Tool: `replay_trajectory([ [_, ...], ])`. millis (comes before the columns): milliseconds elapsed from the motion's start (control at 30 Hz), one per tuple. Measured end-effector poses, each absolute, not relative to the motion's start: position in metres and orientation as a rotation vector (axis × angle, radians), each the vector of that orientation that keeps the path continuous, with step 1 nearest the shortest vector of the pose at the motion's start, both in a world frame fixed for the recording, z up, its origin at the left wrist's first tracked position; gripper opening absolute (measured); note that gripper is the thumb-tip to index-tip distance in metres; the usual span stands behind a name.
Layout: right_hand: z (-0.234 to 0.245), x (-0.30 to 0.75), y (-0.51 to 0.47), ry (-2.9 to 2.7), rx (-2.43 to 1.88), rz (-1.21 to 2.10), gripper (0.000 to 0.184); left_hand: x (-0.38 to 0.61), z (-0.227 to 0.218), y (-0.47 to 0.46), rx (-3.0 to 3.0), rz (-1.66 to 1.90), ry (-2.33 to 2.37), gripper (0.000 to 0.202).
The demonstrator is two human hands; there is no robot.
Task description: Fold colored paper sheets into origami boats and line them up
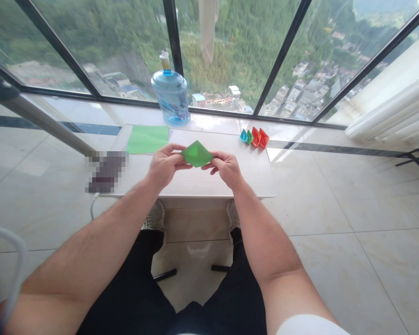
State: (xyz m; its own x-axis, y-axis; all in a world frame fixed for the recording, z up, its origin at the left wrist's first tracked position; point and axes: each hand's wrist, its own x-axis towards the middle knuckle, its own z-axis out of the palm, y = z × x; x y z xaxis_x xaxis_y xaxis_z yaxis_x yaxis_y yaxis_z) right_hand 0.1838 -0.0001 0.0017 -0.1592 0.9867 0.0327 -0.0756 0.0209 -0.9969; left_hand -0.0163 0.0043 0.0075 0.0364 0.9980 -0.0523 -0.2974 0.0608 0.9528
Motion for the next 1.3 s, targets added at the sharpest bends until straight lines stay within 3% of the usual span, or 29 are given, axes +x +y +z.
replay_trajectory([
  [833, 0.0018, 0.1826, -0.0012, -1.281, -1.069, 1.349, 0.023, -0.0156, 0.0103, 0.0017, 1.023, 1.275, 1.060, 0.021],
  [1067, 0.0007, 0.1822, -0.0015, -1.255, -1.047, 1.370, 0.034, -0.0137, 0.0091, 0.0015, 0.977, 1.326, 1.029, 0.016],
  [1300, 0.0023, 0.1804, -0.0038, -1.213, -1.017, 1.363, 0.022, -0.0123, 0.0087, 0.0015, 0.903, 1.334, 1.014, 0.012],
])
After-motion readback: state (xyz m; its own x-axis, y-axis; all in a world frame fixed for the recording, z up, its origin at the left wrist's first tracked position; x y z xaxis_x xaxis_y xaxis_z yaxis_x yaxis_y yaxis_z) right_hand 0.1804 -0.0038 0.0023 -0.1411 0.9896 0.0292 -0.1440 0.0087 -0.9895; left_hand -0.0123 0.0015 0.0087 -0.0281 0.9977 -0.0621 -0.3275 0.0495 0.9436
